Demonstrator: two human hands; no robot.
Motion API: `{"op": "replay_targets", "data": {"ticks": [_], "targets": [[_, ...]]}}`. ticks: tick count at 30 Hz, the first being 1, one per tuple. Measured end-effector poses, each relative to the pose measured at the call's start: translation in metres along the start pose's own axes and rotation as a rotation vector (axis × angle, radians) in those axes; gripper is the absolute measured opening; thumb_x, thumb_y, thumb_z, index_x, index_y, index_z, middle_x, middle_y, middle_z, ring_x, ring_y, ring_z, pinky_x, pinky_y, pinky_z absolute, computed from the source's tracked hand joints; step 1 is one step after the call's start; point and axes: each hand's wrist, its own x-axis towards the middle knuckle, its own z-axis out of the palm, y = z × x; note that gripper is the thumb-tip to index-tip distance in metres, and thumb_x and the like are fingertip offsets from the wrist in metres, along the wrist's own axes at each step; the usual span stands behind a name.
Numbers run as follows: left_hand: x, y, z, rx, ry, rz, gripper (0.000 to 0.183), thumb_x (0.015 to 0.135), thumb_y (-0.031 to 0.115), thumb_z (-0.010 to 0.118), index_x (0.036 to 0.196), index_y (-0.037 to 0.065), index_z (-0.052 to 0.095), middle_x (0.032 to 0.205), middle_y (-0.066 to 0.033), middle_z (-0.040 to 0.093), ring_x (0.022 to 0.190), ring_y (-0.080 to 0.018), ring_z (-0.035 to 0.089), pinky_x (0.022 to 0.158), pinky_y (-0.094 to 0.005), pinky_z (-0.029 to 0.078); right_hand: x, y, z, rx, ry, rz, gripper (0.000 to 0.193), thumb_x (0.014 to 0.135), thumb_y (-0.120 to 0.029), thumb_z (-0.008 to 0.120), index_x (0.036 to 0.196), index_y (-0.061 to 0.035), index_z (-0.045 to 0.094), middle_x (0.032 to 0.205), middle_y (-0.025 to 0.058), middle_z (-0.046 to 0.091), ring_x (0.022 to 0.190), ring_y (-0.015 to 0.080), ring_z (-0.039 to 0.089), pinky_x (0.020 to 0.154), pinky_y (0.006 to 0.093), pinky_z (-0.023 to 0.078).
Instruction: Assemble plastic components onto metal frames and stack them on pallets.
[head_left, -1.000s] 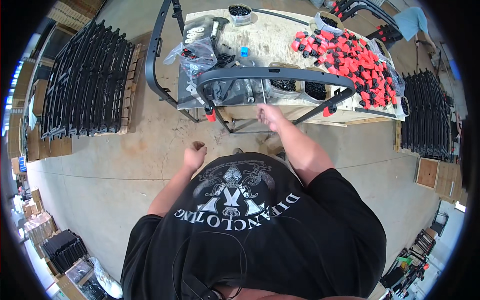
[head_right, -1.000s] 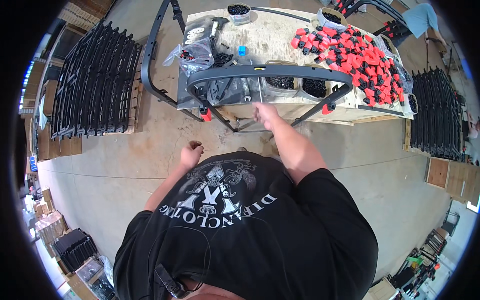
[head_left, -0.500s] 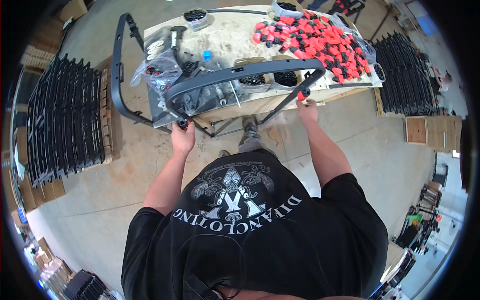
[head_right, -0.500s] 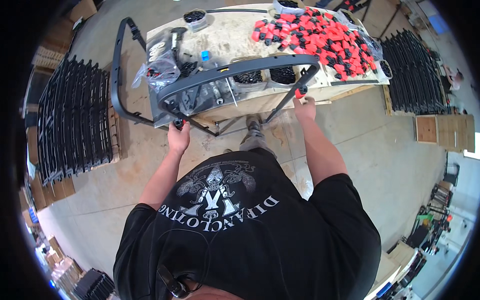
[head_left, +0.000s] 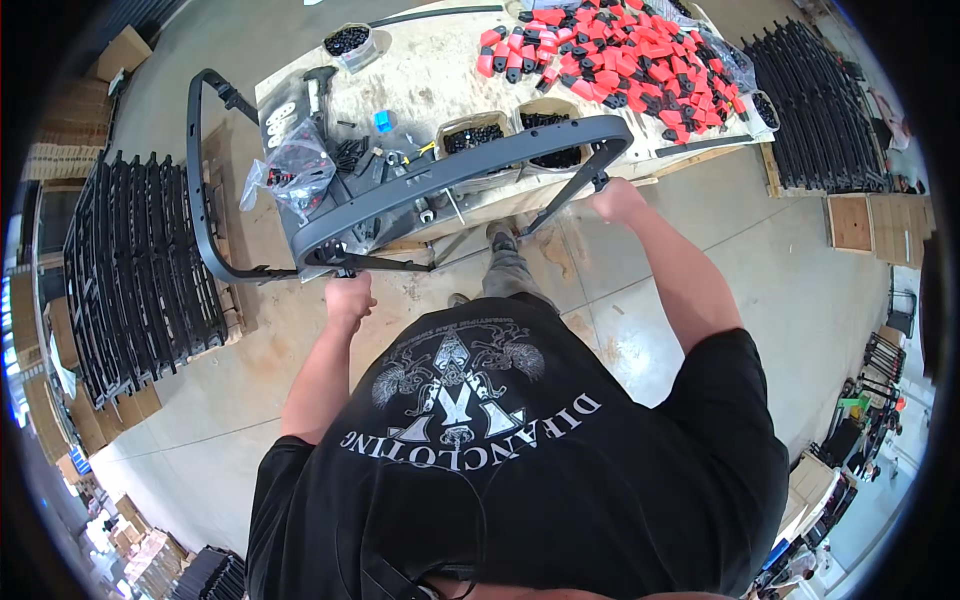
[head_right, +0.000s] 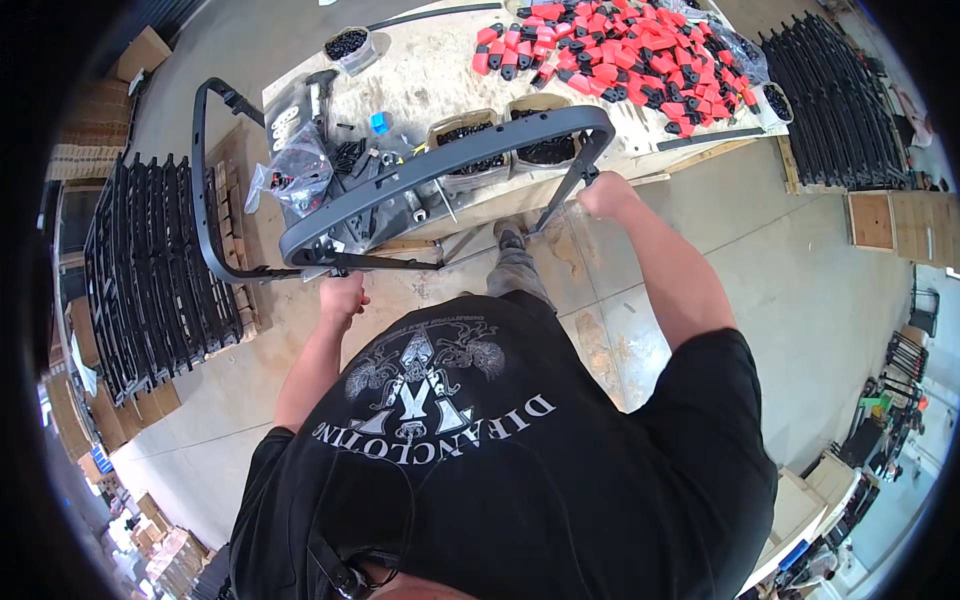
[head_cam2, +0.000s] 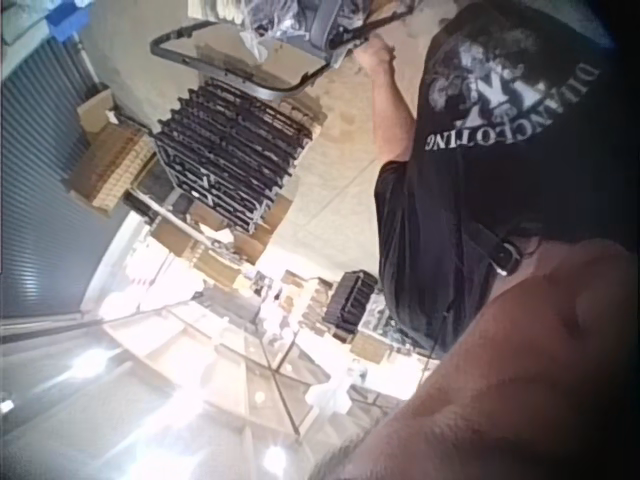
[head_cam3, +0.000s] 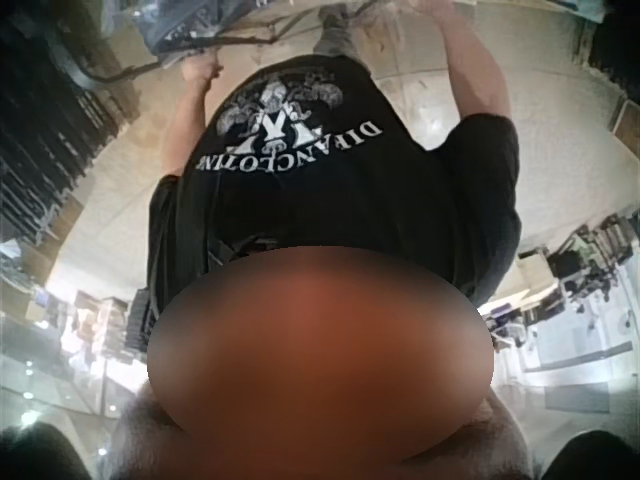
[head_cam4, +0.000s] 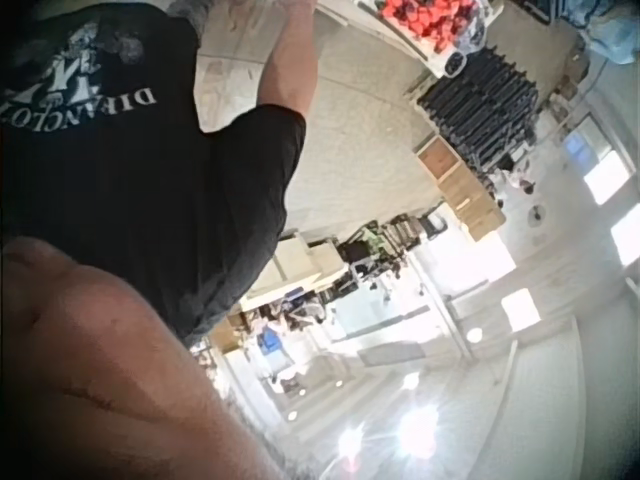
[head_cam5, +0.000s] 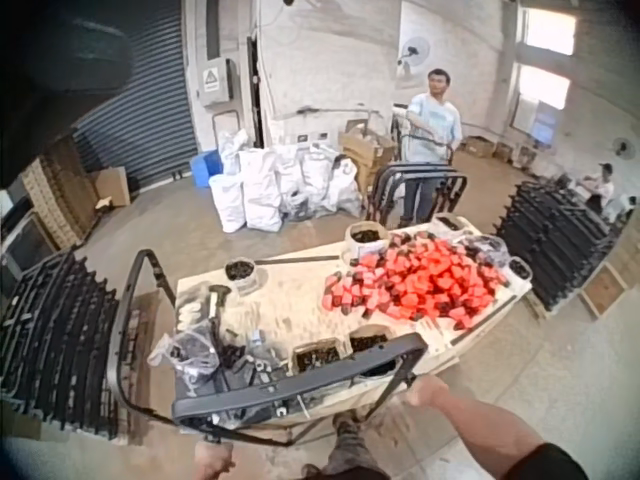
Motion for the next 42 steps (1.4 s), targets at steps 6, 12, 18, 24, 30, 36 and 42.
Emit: {"op": "replay_targets", "data": {"ticks": [6,12,18,24,30,36,42], "targets": [[0.009,-0.026,0.004,-0.308,-0.044,0.044,0.024,0.087,0.022,0.069,0.074,0.003,0.061,0.066,-0.0064,0.059,0.055,-0.0175,0.060,0.049,-0.0326,0.046,0.019,0.016,0.035,0.946,0.043,-0.253,0.025,0.082,-0.026,0.074,0.088,-0.0027,0.069,0.080,0.0087,0.070,0.066,0.0203,0.065,0.060,0.0330,0.049],[0.023,-0.032,-0.001,-0.649,-0.379,-0.087,0.024,0.090,0.015,0.065,0.073,0.015,0.048,0.065,0.0018,0.042,0.052,-0.0110,0.040,0.046,-0.0279,0.029,-0.003,0.010,0.019,1.220,-0.290,-0.083,0.030,0.082,-0.025,0.080,0.072,-0.0137,0.055,0.064,-0.0028,0.049,0.049,0.0086,0.040,0.043,0.0270,0.028],[-0.005,0.007,-0.044,-0.550,-0.537,-0.412,0.030,0.094,0.028,0.069,0.078,0.015,0.047,0.064,0.0025,0.041,0.044,-0.0059,0.031,0.037,-0.0219,0.023,-0.049,-0.025,-0.032,0.803,-0.207,0.135,0.043,0.079,-0.035,0.086,0.065,-0.0146,0.051,0.060,-0.0026,0.046,0.046,0.0079,0.035,0.041,0.0256,0.023],[-0.024,0.023,-0.052,-0.608,-0.600,-0.432,0.036,0.094,0.036,0.070,0.079,0.014,0.045,0.065,0.0017,0.042,0.041,-0.0054,0.028,0.034,-0.0218,0.020,-0.039,-0.019,-0.024,0.778,-0.172,0.169,0.041,0.077,-0.030,0.088,0.065,-0.0124,0.053,0.056,-0.0004,0.045,0.042,0.0094,0.036,0.039,0.0280,0.024],[-0.023,-0.027,-0.002,0.133,0.185,0.169,0.043,0.083,0.031,0.074,0.102,-0.005,0.059,0.085,-0.0211,0.068,0.066,-0.0298,0.067,0.061,-0.0416,0.054,-0.031,-0.004,0.012,0.698,0.081,-0.046,0.027,0.077,-0.021,0.082,0.076,-0.0084,0.058,0.061,-0.0005,0.048,0.043,0.0107,0.039,0.039,0.0306,0.027],[-0.015,-0.042,0.017,-0.036,0.503,0.468,0.070,0.079,0.027,0.072,0.138,-0.001,0.047,0.108,-0.0275,0.068,0.099,-0.0411,0.068,0.090,-0.0466,0.052,-0.010,0.001,0.028,0.424,0.350,-0.079,0.047,0.070,-0.034,0.082,0.096,0.0026,0.066,0.083,0.0144,0.069,0.073,0.0257,0.067,0.069,0.0407,0.053],[0.018,-0.074,-0.004,0.103,0.235,0.679,0.099,0.072,0.033,0.085,0.147,-0.006,0.036,0.116,-0.0212,0.065,0.106,-0.0319,0.064,0.096,-0.0380,0.050,0.004,0.012,0.039,0.389,0.423,-0.146,0.043,0.071,-0.028,0.083,0.100,-0.0002,0.067,0.093,0.0152,0.072,0.087,0.0276,0.069,0.080,0.0395,0.053]]}}
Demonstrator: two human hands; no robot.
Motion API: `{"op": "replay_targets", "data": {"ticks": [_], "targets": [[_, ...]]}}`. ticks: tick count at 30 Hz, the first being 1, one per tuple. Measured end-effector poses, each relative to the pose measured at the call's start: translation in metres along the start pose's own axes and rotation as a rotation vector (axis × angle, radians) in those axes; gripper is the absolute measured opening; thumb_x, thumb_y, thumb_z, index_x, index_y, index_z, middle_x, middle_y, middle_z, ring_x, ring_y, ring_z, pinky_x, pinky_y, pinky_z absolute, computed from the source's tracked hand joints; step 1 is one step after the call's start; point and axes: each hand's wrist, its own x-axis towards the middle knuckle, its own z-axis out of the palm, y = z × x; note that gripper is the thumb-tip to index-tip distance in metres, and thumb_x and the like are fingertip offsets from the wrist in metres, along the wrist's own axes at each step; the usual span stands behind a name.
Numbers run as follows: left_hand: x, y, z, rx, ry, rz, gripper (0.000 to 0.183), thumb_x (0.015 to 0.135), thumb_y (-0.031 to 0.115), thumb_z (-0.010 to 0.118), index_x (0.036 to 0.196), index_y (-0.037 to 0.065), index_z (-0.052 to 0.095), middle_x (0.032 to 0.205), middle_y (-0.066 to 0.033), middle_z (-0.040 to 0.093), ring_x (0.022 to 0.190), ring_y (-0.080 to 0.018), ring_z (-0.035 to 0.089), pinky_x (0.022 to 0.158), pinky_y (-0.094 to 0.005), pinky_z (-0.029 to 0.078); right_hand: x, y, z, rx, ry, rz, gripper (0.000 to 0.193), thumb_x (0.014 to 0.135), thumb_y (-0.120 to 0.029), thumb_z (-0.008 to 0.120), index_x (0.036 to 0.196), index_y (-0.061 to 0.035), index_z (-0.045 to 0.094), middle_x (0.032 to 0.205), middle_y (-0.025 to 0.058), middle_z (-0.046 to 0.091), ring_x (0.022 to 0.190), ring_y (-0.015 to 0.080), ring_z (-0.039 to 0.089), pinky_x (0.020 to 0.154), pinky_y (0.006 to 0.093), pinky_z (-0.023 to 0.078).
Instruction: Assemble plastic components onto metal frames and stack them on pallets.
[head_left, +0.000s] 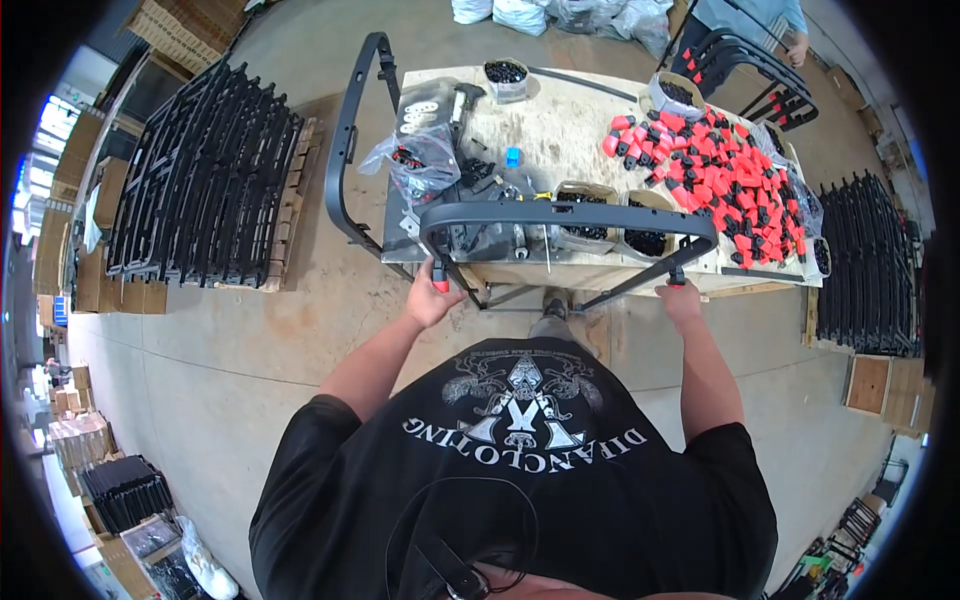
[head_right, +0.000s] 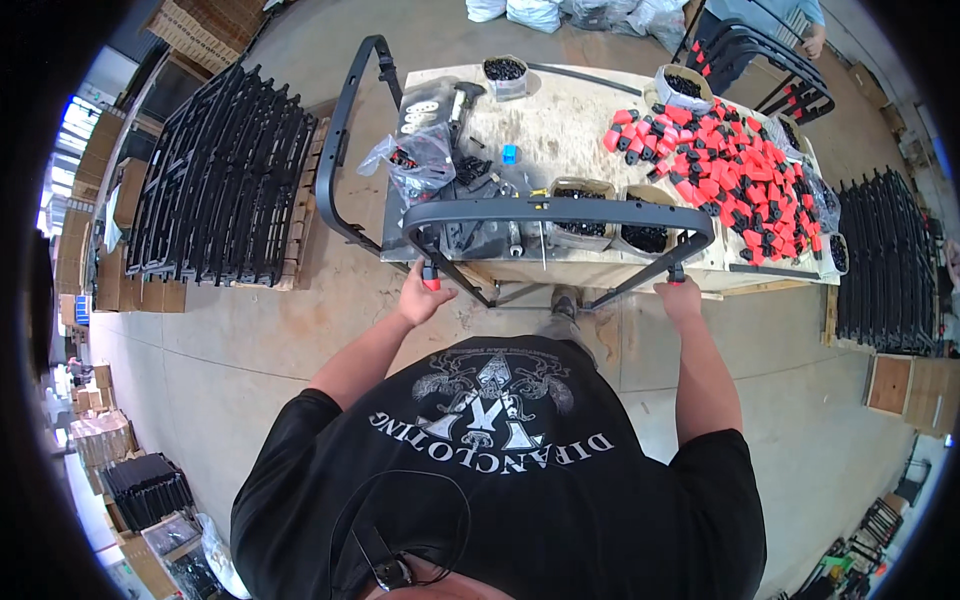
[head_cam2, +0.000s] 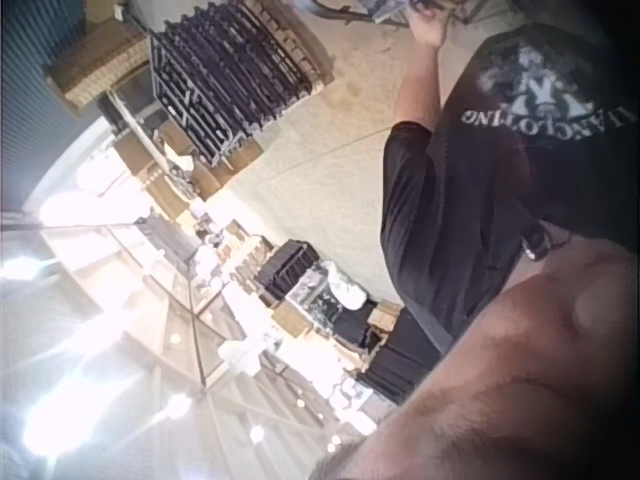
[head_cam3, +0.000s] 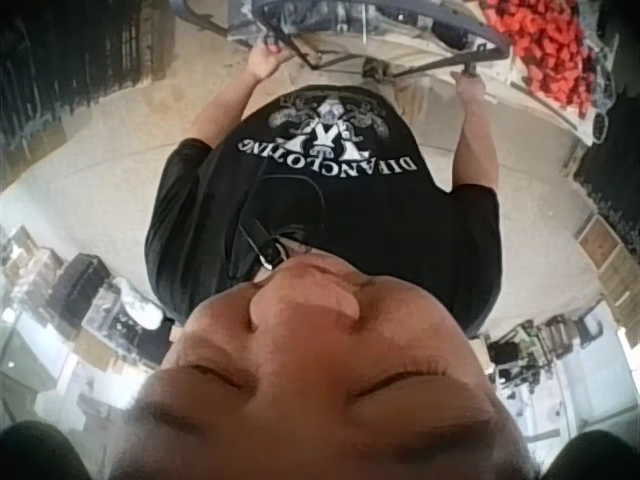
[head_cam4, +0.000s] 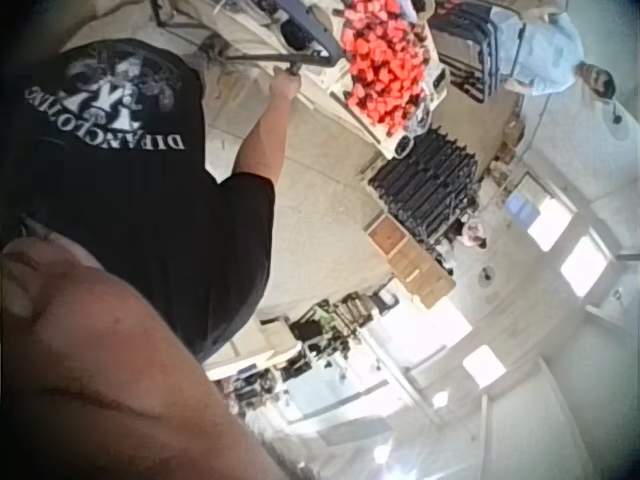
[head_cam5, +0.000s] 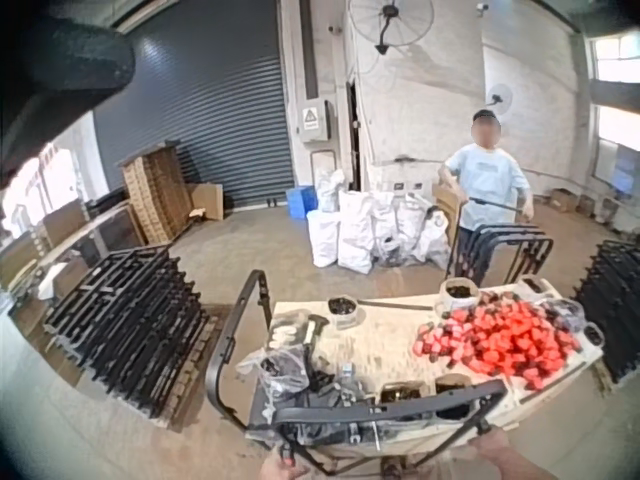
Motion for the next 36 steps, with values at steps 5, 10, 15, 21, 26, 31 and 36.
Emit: {"op": "replay_targets", "data": {"ticks": [5,10,15,21,26,31,36], "targets": [[0.006,0.013,-0.015,-0.046,-0.160,-0.006,0.093,0.071,0.034,0.084,0.143,-0.005,0.039,0.115,-0.0224,0.066,0.102,-0.0332,0.066,0.091,-0.0411,0.052,-0.002,0.004,0.005,0.004,0.038,0.020,0.044,0.071,-0.027,0.082,0.103,-0.0014,0.069,0.096,0.0127,0.073,0.088,0.0265,0.069,0.081,0.0385,0.053],[0.028,0.024,0.004,-0.056,-0.044,-0.099,0.067,0.077,0.023,0.073,0.136,0.006,0.048,0.111,-0.0283,0.067,0.106,-0.0455,0.064,0.091,-0.0484,0.052,0.006,0.004,0.010,0.004,0.033,0.092,0.040,0.071,-0.027,0.081,0.103,-0.0037,0.071,0.097,0.0123,0.073,0.090,0.0258,0.069,0.082,0.0391,0.053],[0.036,0.000,0.027,-0.064,0.139,0.005,0.046,0.078,0.020,0.073,0.119,0.008,0.056,0.101,-0.0235,0.068,0.097,-0.0453,0.065,0.084,-0.0485,0.053,0.012,0.013,0.012,-0.116,0.099,0.033,0.039,0.074,-0.023,0.078,0.107,-0.0027,0.070,0.096,0.0119,0.072,0.088,0.0250,0.068,0.081,0.0390,0.053],[0.036,-0.013,0.035,-0.064,0.146,0.003,0.039,0.078,0.024,0.077,0.108,0.005,0.060,0.097,-0.0225,0.069,0.092,-0.0435,0.067,0.081,-0.0467,0.053,0.000,-0.001,0.012,-0.078,0.136,0.016,0.054,0.075,-0.026,0.078,0.121,-0.0002,0.065,0.101,0.0166,0.072,0.095,0.0312,0.070,0.085,0.0409,0.053],[0.030,-0.016,0.041,-0.081,0.195,-0.074,0.037,0.077,0.025,0.080,0.104,0.004,0.063,0.094,-0.0165,0.072,0.088,-0.0327,0.070,0.081,-0.0401,0.054,0.029,0.037,0.053,0.046,0.345,-0.132,0.066,0.076,-0.031,0.081,0.128,0.0017,0.060,0.108,0.0207,0.072,0.103,0.0336,0.070,0.093,0.0397,0.053],[0.028,0.027,0.032,-0.052,0.147,-0.022,0.036,0.078,0.022,0.080,0.106,0.006,0.065,0.093,-0.0111,0.072,0.086,-0.0263,0.070,0.082,-0.0365,0.054,0.039,0.035,0.063,0.359,0.291,-0.129,0.041,0.081,-0.026,0.079,0.111,-0.0016,0.066,0.101,0.0129,0.075,0.094,0.0276,0.072,0.089,0.0378,0.054],[0.024,0.023,0.031,0.059,0.146,0.004,0.042,0.078,0.024,0.080,0.111,0.005,0.063,0.099,-0.0119,0.071,0.093,-0.0257,0.069,0.087,-0.0368,0.053,0.024,0.023,0.032,0.184,0.164,-0.235,0.059,0.080,-0.035,0.080,0.124,0.0003,0.061,0.114,0.0152,0.069,0.105,0.0231,0.066,0.094,0.0371,0.051]]}}
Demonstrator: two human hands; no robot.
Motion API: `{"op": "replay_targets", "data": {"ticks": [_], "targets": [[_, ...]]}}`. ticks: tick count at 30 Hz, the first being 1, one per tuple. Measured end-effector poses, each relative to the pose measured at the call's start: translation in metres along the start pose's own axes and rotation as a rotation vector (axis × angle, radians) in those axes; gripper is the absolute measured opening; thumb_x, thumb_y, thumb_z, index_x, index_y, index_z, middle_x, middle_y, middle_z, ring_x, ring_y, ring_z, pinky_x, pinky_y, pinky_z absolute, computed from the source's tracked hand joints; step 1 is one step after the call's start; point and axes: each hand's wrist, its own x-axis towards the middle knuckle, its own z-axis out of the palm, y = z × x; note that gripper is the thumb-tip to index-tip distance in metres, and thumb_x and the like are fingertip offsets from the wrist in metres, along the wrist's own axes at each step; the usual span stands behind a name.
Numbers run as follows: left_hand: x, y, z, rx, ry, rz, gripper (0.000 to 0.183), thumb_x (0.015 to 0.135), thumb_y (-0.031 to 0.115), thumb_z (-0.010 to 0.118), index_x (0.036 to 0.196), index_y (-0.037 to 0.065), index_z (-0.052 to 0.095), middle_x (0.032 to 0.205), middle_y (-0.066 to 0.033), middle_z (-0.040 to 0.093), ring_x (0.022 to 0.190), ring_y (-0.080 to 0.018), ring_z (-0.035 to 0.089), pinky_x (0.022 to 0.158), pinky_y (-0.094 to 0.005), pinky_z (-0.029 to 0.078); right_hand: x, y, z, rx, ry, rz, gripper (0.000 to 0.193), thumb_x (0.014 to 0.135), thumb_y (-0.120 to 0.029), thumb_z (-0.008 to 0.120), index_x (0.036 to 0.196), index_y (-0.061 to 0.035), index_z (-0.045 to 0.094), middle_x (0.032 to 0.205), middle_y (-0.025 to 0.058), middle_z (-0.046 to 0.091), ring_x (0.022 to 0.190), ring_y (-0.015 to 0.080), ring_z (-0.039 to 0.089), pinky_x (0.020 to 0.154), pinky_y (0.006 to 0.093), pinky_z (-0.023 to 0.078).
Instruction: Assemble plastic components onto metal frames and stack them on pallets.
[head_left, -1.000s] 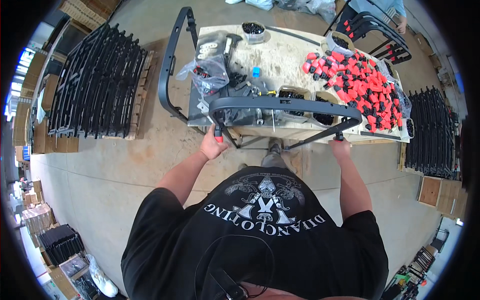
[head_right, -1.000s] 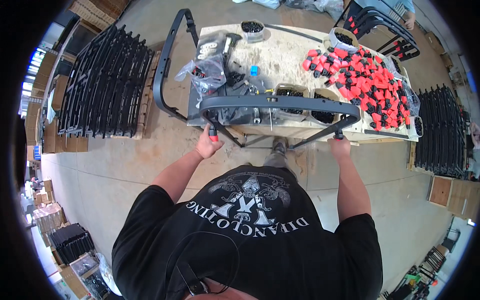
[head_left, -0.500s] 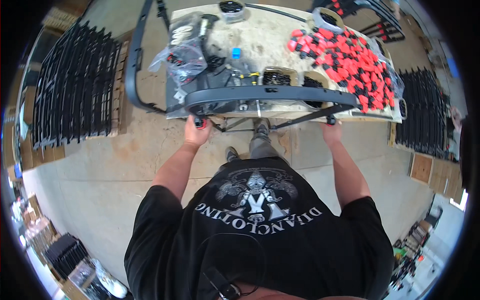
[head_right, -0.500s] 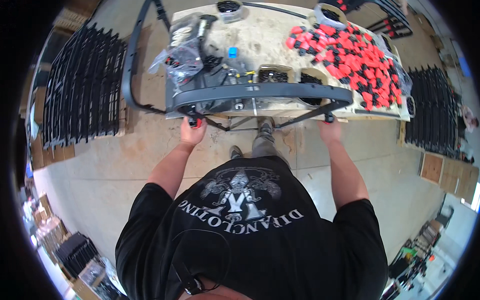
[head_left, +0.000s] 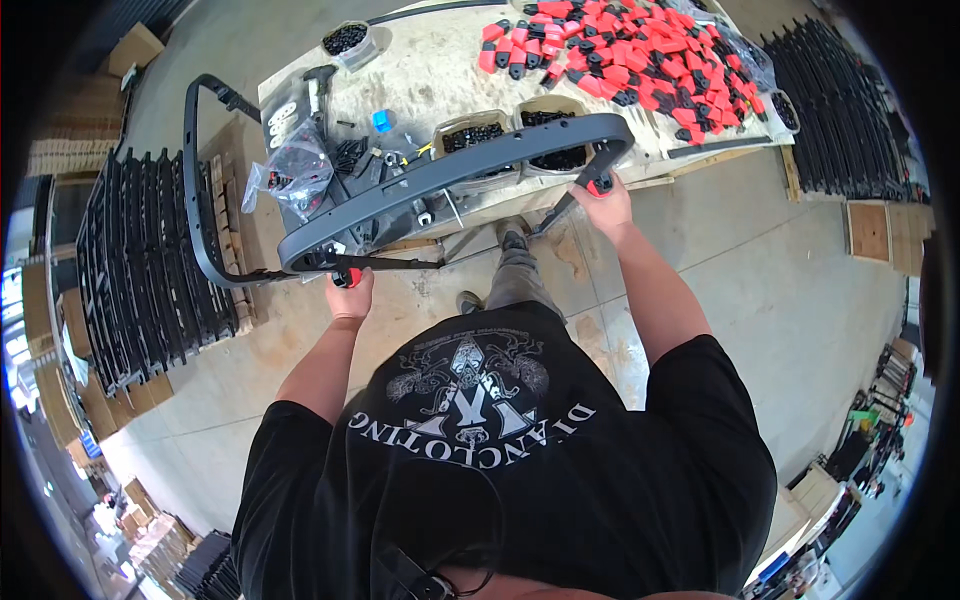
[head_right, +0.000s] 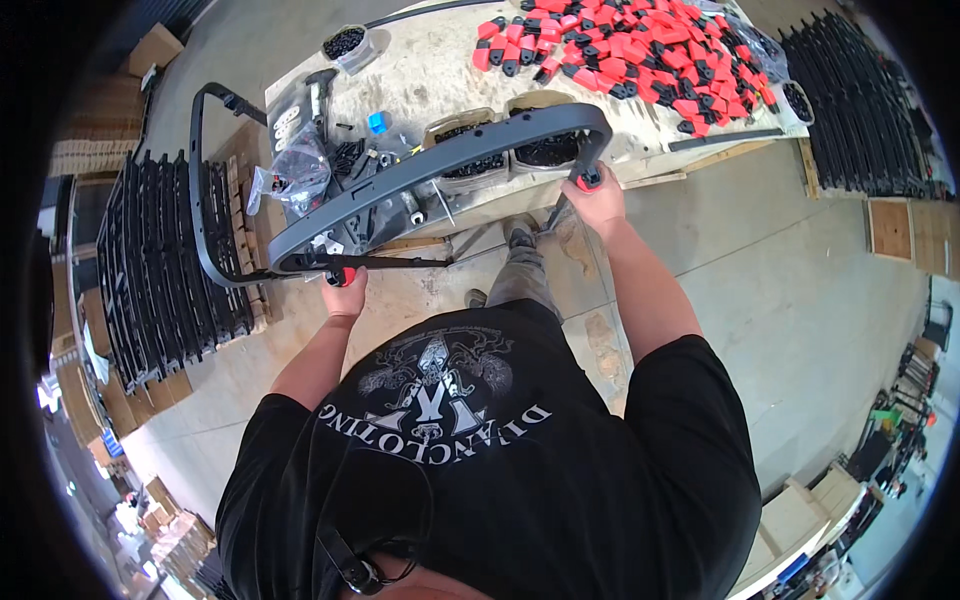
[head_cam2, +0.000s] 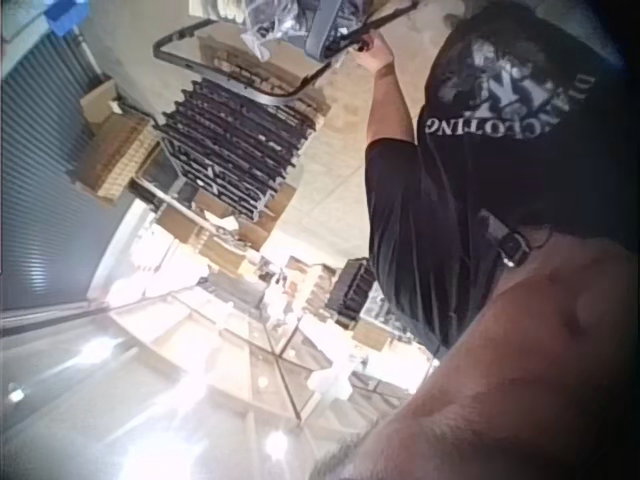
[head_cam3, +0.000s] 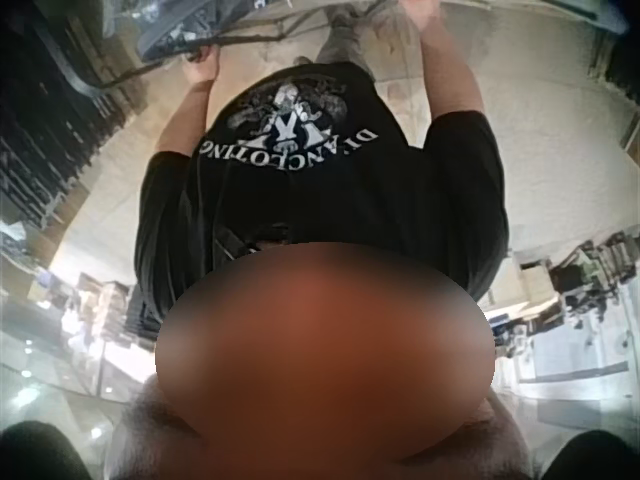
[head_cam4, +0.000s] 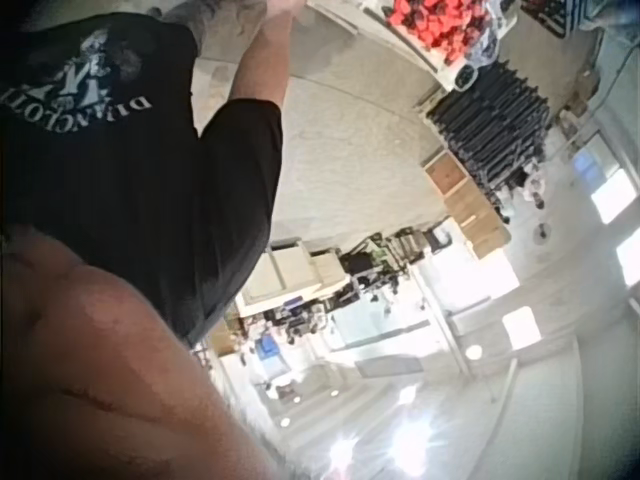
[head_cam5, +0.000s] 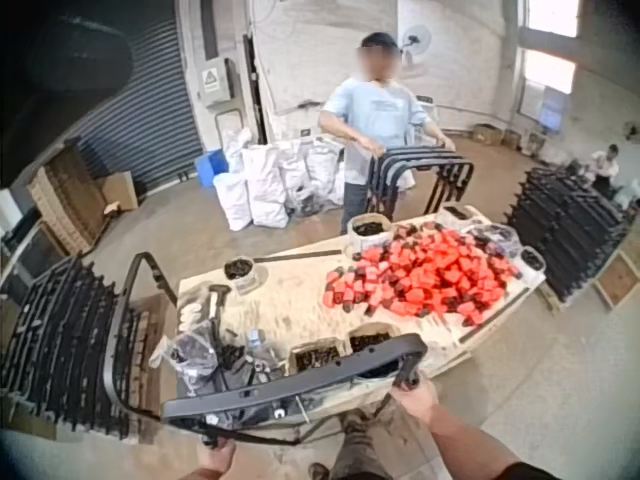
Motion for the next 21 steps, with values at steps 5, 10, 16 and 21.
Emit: {"op": "replay_targets", "data": {"ticks": [5,10,16,21], "targets": [[0.002,0.003,-0.009,0.049,-0.146,-0.154,0.058,0.075,0.034,0.085,0.117,0.002,0.060,0.105,-0.0141,0.071,0.096,-0.0295,0.068,0.090,-0.0391,0.052,-0.003,-0.014,-0.040,0.277,0.198,-0.076,0.065,0.087,-0.034,0.077,0.135,0.0016,0.052,0.119,0.0128,0.061,0.109,0.0235,0.058,0.095,0.0373,0.047],[0.000,0.002,-0.011,-0.073,-0.138,-0.233,0.081,0.070,0.042,0.088,0.127,-0.007,0.055,0.116,-0.0203,0.069,0.107,-0.0315,0.067,0.095,-0.0388,0.050,0.006,-0.216,-0.068,0.629,0.405,-0.514,0.028,0.097,-0.018,0.065,0.117,0.0005,0.061,0.103,0.0049,0.063,0.093,0.0131,0.059,0.085,0.0281,0.049],[0.002,-0.026,-0.011,-0.027,-0.203,-0.400,0.110,0.066,0.053,0.089,0.141,-0.013,0.044,0.134,-0.0257,0.061,0.125,-0.0324,0.060,0.105,-0.0382,0.047,0.062,-0.379,0.034,0.155,-0.241,-0.709,0.041,0.086,-0.038,0.071,0.105,-0.0021,0.069,0.096,0.0173,0.073,0.090,0.0297,0.071,0.083,0.0386,0.054],[0.016,-0.010,-0.073,0.059,-0.480,-0.383,0.068,0.074,0.039,0.086,0.119,-0.007,0.063,0.112,-0.0176,0.073,0.102,-0.0261,0.071,0.088,-0.0372,0.055,0.114,-0.346,0.107,-0.463,-0.675,-0.733,0.043,0.084,-0.035,0.069,0.109,-0.0007,0.072,0.102,0.0220,0.072,0.098,0.0364,0.069,0.088,0.0431,0.054]]}}
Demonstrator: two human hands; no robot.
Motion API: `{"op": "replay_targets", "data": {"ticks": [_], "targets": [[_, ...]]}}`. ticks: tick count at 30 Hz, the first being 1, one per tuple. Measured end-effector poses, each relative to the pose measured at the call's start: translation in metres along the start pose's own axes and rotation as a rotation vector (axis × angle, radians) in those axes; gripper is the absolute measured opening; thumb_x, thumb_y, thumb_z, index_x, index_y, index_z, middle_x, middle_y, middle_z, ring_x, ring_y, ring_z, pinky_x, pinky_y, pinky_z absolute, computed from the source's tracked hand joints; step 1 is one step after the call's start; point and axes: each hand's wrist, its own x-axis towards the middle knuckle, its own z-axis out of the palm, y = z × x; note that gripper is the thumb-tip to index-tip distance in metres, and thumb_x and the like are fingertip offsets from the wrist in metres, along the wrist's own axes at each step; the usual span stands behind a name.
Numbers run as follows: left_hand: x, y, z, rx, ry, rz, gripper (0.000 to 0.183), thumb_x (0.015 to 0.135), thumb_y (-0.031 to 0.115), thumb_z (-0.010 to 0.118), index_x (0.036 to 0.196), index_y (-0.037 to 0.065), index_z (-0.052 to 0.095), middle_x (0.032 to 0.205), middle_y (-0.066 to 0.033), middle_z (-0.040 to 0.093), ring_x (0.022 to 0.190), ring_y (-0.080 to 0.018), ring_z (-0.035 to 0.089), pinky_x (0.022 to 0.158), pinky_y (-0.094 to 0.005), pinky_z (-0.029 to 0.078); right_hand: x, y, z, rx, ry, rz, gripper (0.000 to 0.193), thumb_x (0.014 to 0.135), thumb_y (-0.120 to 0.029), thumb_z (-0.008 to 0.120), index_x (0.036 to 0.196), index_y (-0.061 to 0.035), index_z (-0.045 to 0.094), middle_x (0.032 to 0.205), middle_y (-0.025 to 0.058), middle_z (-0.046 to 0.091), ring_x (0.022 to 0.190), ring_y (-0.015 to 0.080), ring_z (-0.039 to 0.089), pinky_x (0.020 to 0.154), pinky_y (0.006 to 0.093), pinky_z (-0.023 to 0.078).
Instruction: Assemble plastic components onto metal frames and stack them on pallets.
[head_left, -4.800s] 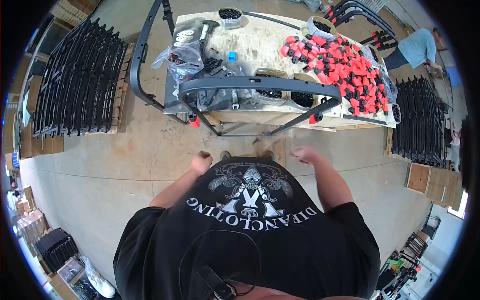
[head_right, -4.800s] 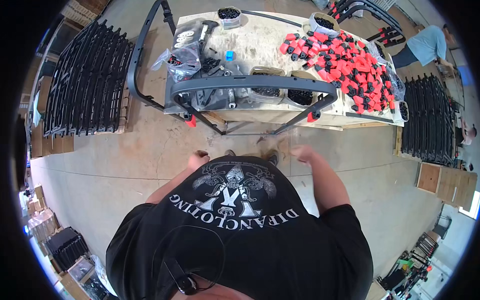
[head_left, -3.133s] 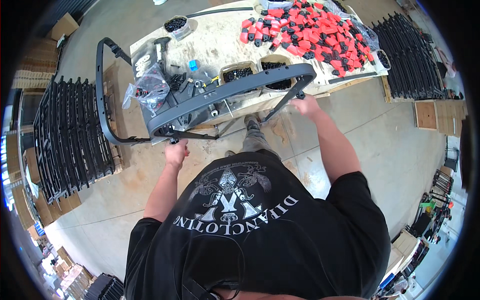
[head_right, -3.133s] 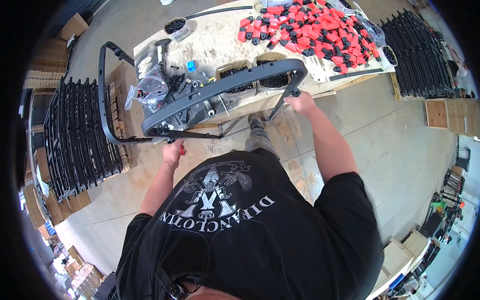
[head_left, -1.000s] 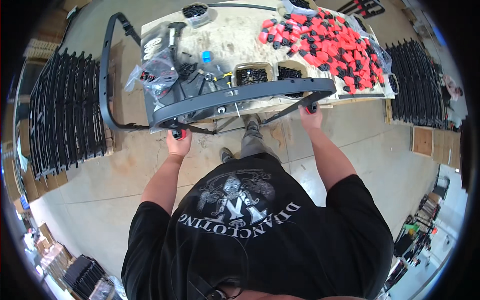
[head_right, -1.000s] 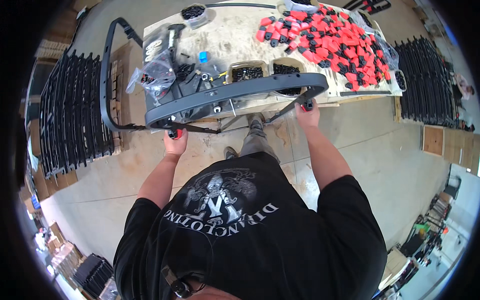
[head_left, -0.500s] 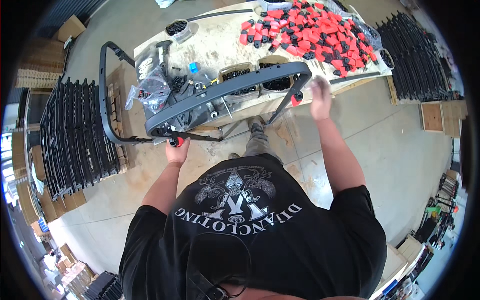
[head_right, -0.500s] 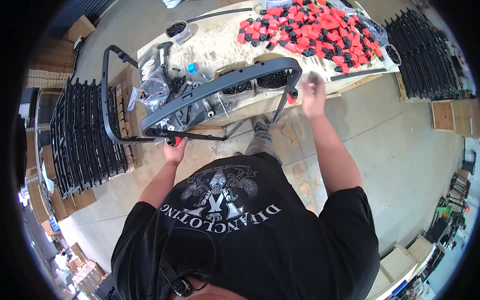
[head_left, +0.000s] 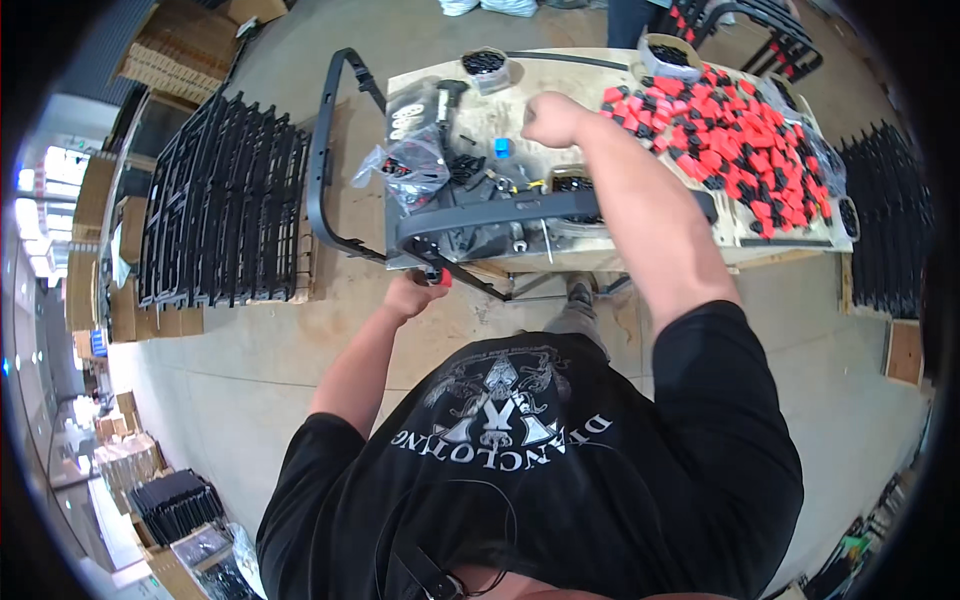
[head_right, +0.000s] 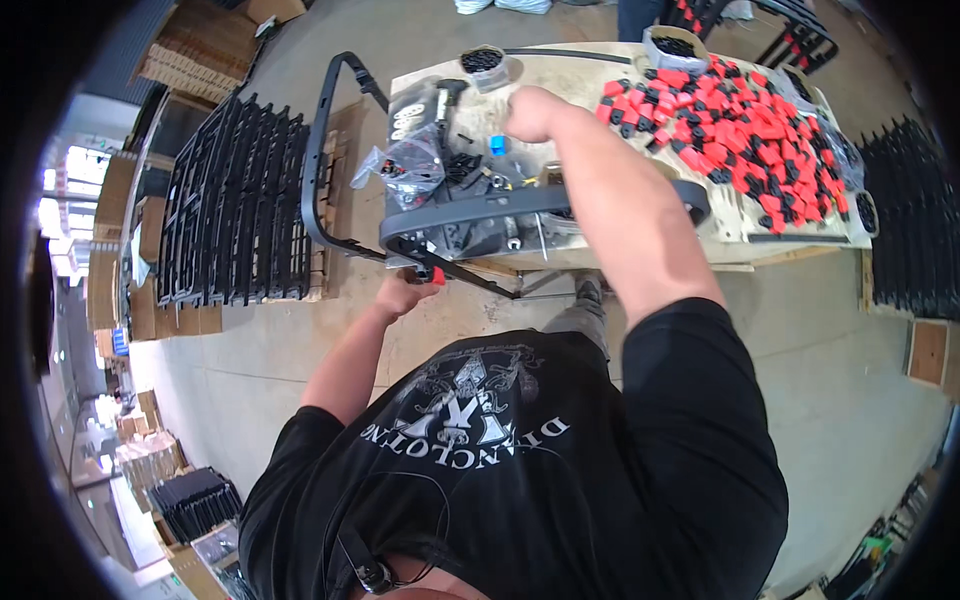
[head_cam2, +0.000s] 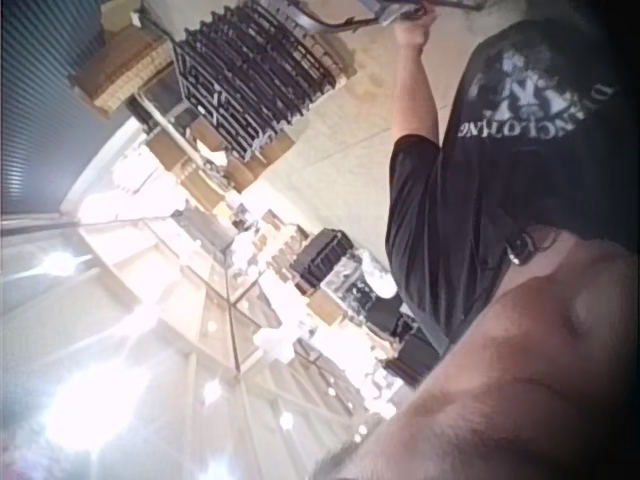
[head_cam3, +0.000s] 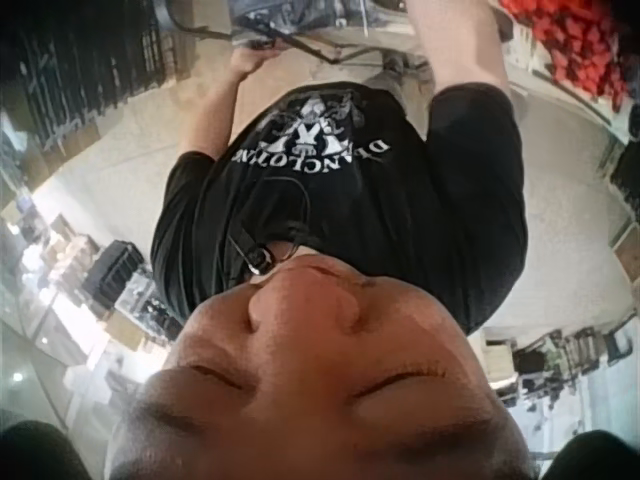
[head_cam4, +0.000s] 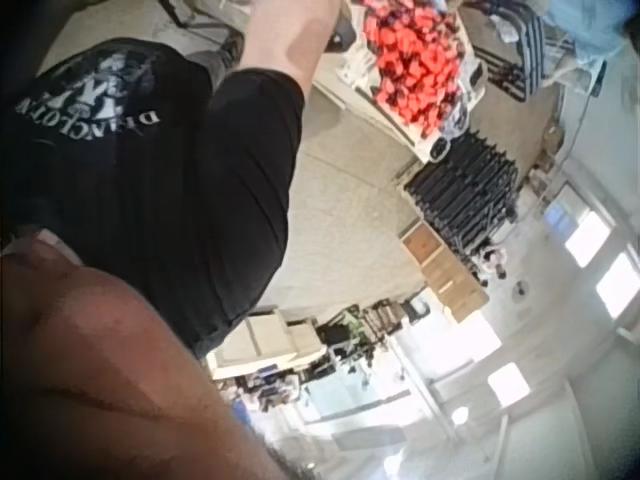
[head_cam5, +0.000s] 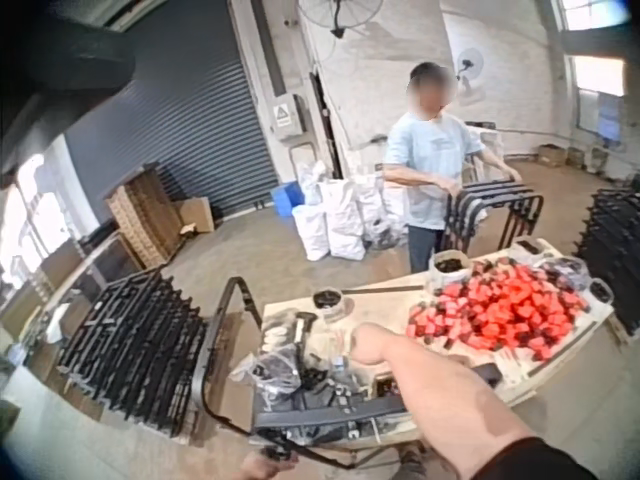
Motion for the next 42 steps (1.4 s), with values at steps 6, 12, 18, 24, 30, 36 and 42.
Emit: {"op": "replay_targets", "data": {"ticks": [6,12,18,24,30,36,42], "targets": [[0.006,0.082,-0.086,0.029,0.485,0.233,0.032,0.088,0.023,0.069,0.109,-0.001,0.069,0.103,-0.0191,0.074,0.097,-0.0293,0.072,0.087,-0.0378,0.055,0.006,0.006,0.001,0.210,0.066,0.083,0.044,0.082,-0.036,0.071,0.108,0.0007,0.073,0.103,0.0226,0.073,0.099,0.0351,0.070,0.088,0.0418,0.053],[0.122,0.146,-0.107,0.214,0.498,0.427,0.027,0.092,0.018,0.053,0.108,0.006,0.072,0.109,-0.0208,0.072,0.105,-0.0404,0.066,0.094,-0.0450,0.051,0.001,0.007,0.004,0.223,-0.077,0.085,0.045,0.080,-0.038,0.073,0.104,0.0007,0.073,0.102,0.0229,0.073,0.097,0.0347,0.070,0.088,0.0412,0.054],[0.212,0.127,-0.104,0.751,0.200,0.080,0.035,0.089,0.019,0.060,0.121,0.006,0.067,0.125,-0.0209,0.066,0.117,-0.0382,0.063,0.100,-0.0450,0.051,-0.002,0.001,0.006,0.223,-0.168,0.091,0.039,0.079,-0.030,0.069,0.101,0.0019,0.073,0.101,0.0232,0.072,0.094,0.0368,0.070,0.085,0.0431,0.055],[0.210,0.161,-0.082,0.854,0.315,-0.129,0.052,0.086,0.021,0.066,0.136,0.011,0.058,0.140,-0.0165,0.059,0.130,-0.0316,0.057,0.107,-0.0445,0.048,-0.007,-0.002,-0.002,0.249,-0.160,0.109,0.041,0.082,-0.030,0.070,0.110,0.0006,0.069,0.107,0.0235,0.071,0.104,0.0379,0.068,0.091,0.0427,0.053],[0.228,0.135,-0.099,0.834,0.231,0.025,0.039,0.083,0.024,0.066,0.118,0.006,0.068,0.117,-0.0230,0.069,0.113,-0.0384,0.065,0.098,-0.0468,0.052,-0.006,-0.010,-0.005,0.224,-0.239,0.096,0.040,0.084,-0.031,0.072,0.109,-0.0002,0.070,0.108,0.0225,0.071,0.105,0.0372,0.067,0.093,0.0422,0.052],[0.198,0.157,-0.086,0.584,0.443,0.150,0.037,0.085,0.021,0.063,0.118,0.006,0.066,0.116,-0.0193,0.070,0.109,-0.0389,0.066,0.093,-0.0469,0.053,-0.006,-0.002,-0.001,0.217,-0.255,0.095,0.040,0.083,-0.033,0.073,0.106,-0.0011,0.071,0.107,0.0219,0.071,0.103,0.0361,0.068,0.092,0.0418,0.053],[0.155,0.165,-0.093,0.348,0.495,0.307,0.035,0.088,0.022,0.063,0.114,-0.002,0.065,0.099,-0.0207,0.072,0.096,-0.0339,0.070,0.084,-0.0415,0.056,0.000,0.003,0.003,0.195,-0.261,0.120,0.042,0.081,-0.035,0.071,0.106,-0.0009,0.073,0.107,0.0227,0.072,0.100,0.0357,0.069,0.089,0.0416,0.054]]}}
